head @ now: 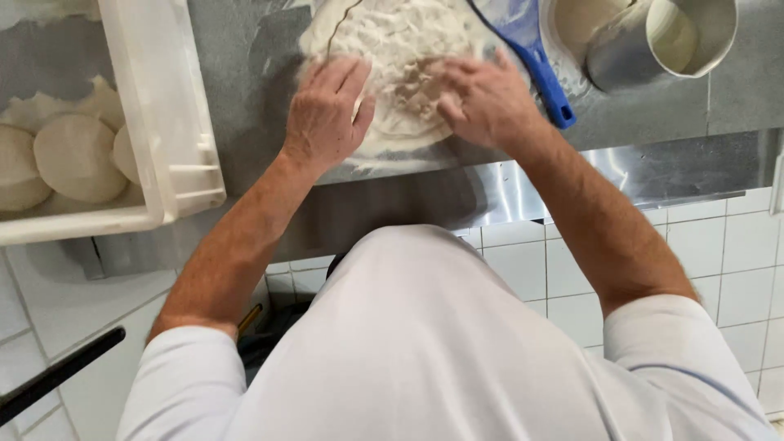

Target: Preparing and stretching pizza dough balls on a floured surface.

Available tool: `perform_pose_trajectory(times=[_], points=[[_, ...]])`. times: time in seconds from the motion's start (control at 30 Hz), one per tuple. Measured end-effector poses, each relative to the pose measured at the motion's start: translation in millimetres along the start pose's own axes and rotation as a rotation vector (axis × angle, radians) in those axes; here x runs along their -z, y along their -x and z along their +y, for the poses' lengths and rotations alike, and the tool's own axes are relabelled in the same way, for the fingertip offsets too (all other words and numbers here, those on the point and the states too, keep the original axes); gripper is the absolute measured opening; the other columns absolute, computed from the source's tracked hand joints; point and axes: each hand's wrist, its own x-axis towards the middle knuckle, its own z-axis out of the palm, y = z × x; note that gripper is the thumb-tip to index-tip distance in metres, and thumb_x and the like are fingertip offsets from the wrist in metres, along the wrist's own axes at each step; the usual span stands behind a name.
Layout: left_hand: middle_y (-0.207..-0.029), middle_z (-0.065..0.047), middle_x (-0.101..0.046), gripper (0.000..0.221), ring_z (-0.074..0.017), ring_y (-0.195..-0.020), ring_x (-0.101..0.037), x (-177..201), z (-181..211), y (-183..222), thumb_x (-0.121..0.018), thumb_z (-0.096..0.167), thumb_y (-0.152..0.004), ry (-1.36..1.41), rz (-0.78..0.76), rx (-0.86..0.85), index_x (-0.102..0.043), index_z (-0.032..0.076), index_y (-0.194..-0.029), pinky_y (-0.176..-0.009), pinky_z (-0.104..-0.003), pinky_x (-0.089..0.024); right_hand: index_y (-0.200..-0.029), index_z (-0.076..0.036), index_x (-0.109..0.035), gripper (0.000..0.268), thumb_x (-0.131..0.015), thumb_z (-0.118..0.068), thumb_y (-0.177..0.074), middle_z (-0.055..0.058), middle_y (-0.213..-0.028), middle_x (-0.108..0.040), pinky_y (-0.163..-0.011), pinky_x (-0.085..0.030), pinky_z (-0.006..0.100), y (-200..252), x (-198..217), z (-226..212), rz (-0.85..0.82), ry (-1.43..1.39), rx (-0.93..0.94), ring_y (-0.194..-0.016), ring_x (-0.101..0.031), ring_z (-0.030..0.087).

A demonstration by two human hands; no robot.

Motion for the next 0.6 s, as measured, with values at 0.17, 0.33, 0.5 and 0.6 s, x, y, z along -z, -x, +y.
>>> perform_pose_trajectory(times=[0.17, 0.33, 0.5, 0.6], points=[[-0.140, -0.021, -0.063, 0.038, -0.0316, -0.130, -0.061, -34.9, -32.2, -29.9, -0.059, 0.023, -0.109, -0.122, 0.201, -0.117, -0.061, -0.002, -0.138, -0.120, -0.052, -0.038, -0.159, -0.009, -0.038, 0.071, -0.042, -0.036, -0.094, 0.013, -0.164, -0.035, -0.115, -0.015, 0.062, -43.9, -17.5, 26.6, 0.203, 0.034, 0.115, -0.147, -0.031, 0.030], [-0.137, -0.021, -0.065, 0.042, -0.0334, -0.128, -0.062, -16.3, -31.0, -50.8, -0.060, 0.022, -0.107, -0.087, 0.288, -0.146, -0.062, -0.005, -0.139, -0.119, -0.048, -0.040, -0.160, -0.010, -0.035, 0.074, -0.048, -0.047, -0.098, 0.010, -0.166, -0.033, -0.122, -0.017, 0.060, -56.5, 16.1, 14.5, 0.187, 0.007, 0.074, -0.150, -0.031, 0.028], [-0.137, -0.020, -0.064, 0.045, -0.0336, -0.123, -0.063, -16.2, -29.8, -67.6, -0.059, 0.023, -0.107, -0.016, 0.238, -0.103, -0.059, -0.005, -0.142, -0.119, -0.049, -0.040, -0.161, -0.015, -0.038, 0.061, -0.042, -0.044, -0.108, 0.000, -0.171, -0.036, -0.132, -0.014, 0.060, -65.3, 25.3, 10.0, 0.024, 0.064, -0.020, -0.160, -0.033, 0.017], [-0.140, -0.019, -0.061, 0.044, -0.0334, -0.129, -0.061, -33.1, -34.5, -76.1, -0.059, 0.027, -0.104, -0.217, 0.173, -0.149, -0.058, 0.000, -0.139, -0.116, -0.049, -0.039, -0.159, -0.011, -0.033, 0.081, -0.053, -0.042, -0.087, 0.012, -0.164, -0.030, -0.112, -0.025, 0.055, -81.5, 7.8, 13.9, 0.142, 0.040, 0.069, -0.147, -0.027, 0.032]])
